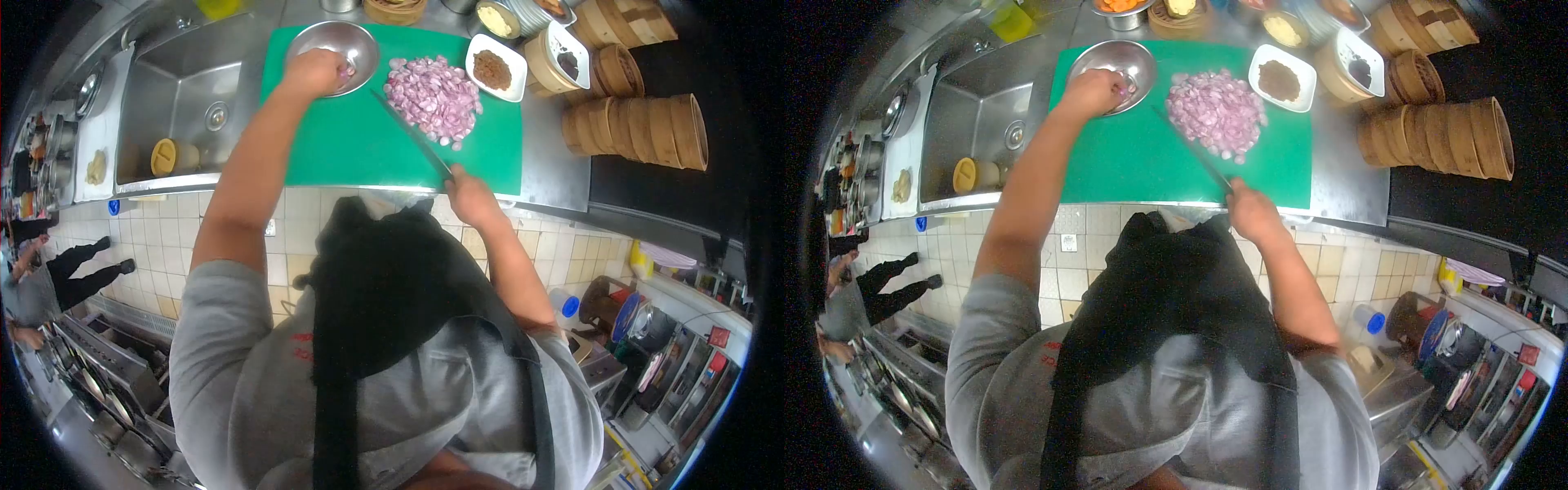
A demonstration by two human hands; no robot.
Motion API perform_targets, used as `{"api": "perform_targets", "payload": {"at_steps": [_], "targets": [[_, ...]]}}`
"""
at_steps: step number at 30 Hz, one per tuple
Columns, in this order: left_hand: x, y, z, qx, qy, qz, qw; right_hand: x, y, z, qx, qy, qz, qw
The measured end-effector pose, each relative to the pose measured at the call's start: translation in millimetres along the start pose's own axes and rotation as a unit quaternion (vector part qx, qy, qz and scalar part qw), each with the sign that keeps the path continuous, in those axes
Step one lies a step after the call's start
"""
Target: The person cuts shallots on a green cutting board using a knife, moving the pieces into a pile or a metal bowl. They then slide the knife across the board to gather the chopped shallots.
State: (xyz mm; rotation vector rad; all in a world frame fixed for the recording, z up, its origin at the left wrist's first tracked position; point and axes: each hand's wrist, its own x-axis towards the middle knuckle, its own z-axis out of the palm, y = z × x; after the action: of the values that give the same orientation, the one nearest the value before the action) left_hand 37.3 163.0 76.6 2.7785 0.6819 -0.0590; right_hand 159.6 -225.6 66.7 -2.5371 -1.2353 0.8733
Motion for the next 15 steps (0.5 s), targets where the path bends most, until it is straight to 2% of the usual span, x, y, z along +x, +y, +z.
{"api": "perform_targets", "payload": {"at_steps": [2,5,8,11,15], "targets": [[-15.3,-0.5,1.1,-0.120,0.072,0.012,0.990,1.0,-0.2,-0.3,0.002,-0.006,0.004,1.000],[-68.9,26.0,1.2,-0.222,0.159,-0.006,0.962,1.9,-2.1,-4.4,-0.011,-0.026,0.013,1.000],[-113.0,56.5,18.9,-0.261,0.088,-0.050,0.960,4.4,2.3,-2.4,0.000,-0.026,0.008,1.000],[-122.8,49.0,78.8,-0.267,0.066,-0.031,0.961,7.2,7.9,-0.4,-0.007,-0.021,-0.016,1.000],[-123.3,53.7,86.4,-0.266,0.127,-0.076,0.953,6.3,5.1,-2.0,0.006,-0.018,-0.014,1.000]]}}
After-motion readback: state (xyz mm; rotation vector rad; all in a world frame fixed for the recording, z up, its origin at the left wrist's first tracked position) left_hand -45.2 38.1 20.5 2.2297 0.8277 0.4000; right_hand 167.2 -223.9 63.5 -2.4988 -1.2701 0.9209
